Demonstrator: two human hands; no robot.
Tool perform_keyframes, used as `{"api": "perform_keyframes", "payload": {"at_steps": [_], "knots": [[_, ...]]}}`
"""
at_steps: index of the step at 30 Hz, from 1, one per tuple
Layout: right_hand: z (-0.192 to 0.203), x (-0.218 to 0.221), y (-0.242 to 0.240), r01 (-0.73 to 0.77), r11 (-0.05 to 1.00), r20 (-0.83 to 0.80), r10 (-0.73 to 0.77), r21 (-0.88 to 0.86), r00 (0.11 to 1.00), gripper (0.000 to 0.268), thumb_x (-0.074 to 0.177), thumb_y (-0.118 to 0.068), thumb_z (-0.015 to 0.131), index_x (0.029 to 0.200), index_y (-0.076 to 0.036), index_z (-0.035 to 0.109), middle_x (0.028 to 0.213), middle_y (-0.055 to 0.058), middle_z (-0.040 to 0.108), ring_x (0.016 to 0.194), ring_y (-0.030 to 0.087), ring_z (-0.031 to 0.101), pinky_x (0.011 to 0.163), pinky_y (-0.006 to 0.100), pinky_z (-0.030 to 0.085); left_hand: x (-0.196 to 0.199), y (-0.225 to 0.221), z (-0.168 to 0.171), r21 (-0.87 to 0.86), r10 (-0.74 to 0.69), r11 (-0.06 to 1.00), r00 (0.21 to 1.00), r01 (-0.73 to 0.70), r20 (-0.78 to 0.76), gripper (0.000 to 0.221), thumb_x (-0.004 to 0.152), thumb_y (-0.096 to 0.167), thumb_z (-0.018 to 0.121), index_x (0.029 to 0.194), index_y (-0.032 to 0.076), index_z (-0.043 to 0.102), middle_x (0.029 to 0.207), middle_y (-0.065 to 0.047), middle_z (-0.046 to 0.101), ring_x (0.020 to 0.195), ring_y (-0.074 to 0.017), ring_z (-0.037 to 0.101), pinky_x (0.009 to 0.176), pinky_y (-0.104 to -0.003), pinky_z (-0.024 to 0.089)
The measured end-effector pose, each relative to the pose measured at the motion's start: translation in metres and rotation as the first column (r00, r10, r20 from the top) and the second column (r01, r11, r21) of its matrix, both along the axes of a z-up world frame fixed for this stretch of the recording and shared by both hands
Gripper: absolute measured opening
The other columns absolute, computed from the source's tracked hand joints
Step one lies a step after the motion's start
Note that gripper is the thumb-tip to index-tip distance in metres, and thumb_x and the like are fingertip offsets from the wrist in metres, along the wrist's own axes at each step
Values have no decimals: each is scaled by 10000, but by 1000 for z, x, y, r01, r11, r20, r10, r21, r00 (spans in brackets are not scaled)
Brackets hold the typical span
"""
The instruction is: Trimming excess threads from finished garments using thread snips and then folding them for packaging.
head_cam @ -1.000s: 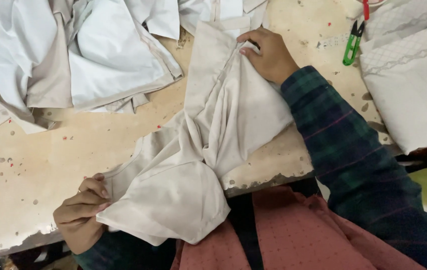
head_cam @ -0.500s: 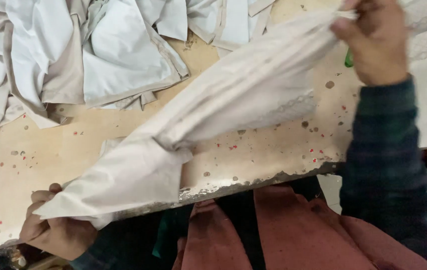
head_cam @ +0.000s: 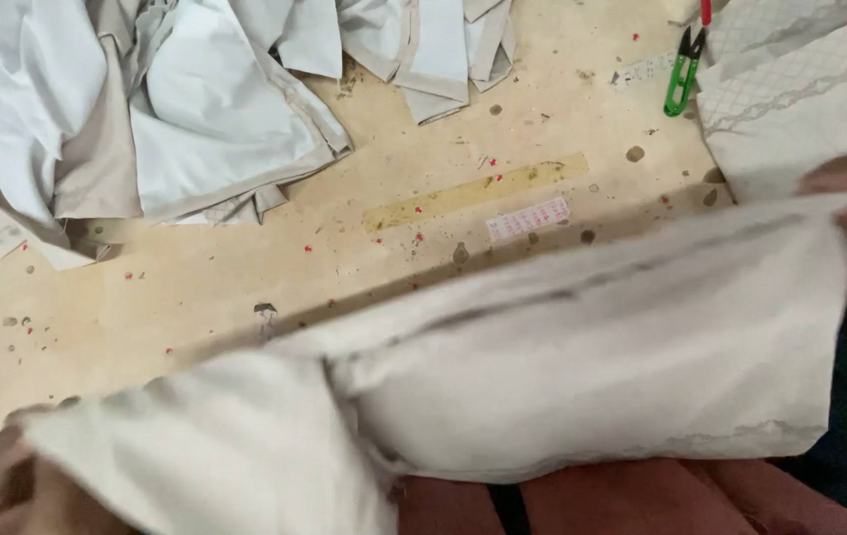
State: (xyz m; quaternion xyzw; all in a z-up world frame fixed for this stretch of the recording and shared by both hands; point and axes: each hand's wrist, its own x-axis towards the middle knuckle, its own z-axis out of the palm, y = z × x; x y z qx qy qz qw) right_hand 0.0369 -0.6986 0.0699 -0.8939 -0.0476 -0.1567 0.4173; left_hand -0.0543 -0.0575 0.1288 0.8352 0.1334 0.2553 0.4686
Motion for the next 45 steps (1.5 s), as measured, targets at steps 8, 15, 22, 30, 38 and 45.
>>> {"api": "perform_keyframes", "payload": {"at_steps": [8,15,22,30,38,45], "knots": [[-49,65,81,-197,943,50,218,-268,975,236,1123,-78,599,1296,30,720,1190,229,710,1143,342,673,965,407,546,103,-20,-39,136,-12,987,880,87,-474,178,995,194,722,1091,58,784,1041,-59,760,1029,-151,684,934,-321,528],[-55,63,83,-190,935,105,230,-301,967,200,1121,-5,611,1278,31,730,1144,190,720,1036,306,663,875,385,542,110,-150,-13,648,-243,675,935,354,-257,485,992,410,562,1269,14,604,1140,-178,643,964,-312,630,743,-437,523],[-54,59,83,-195,936,117,237,-294,964,187,1119,32,632,1279,45,727,1156,201,715,1016,308,649,843,387,521,121,-142,-11,249,-462,719,713,649,-528,459,921,55,601,1362,105,480,1086,-147,637,651,-287,629,524,-449,483],[-50,56,86,-163,946,73,190,-281,979,199,1125,31,653,1299,8,746,1210,224,711,887,265,601,767,359,483,109,-143,-45,550,-496,625,826,554,-268,176,869,228,665,905,57,645,1158,-151,649,1003,-378,616,821,-496,514],[-36,47,83,-153,973,126,176,-172,976,158,1131,110,647,1263,77,727,1243,257,712,1157,350,669,1035,406,526,99,-101,-15,399,-564,691,795,603,-225,118,871,76,790,986,96,787,1142,-58,711,1009,-226,704,829,-350,575],[-34,30,63,-137,987,181,150,-79,972,117,1194,94,655,1248,188,699,1200,314,669,1092,386,645,928,425,521,82,-98,30,363,-613,733,790,576,-15,126,808,11,870,804,0,745,914,-133,700,695,-163,629,570,-233,518]]}}
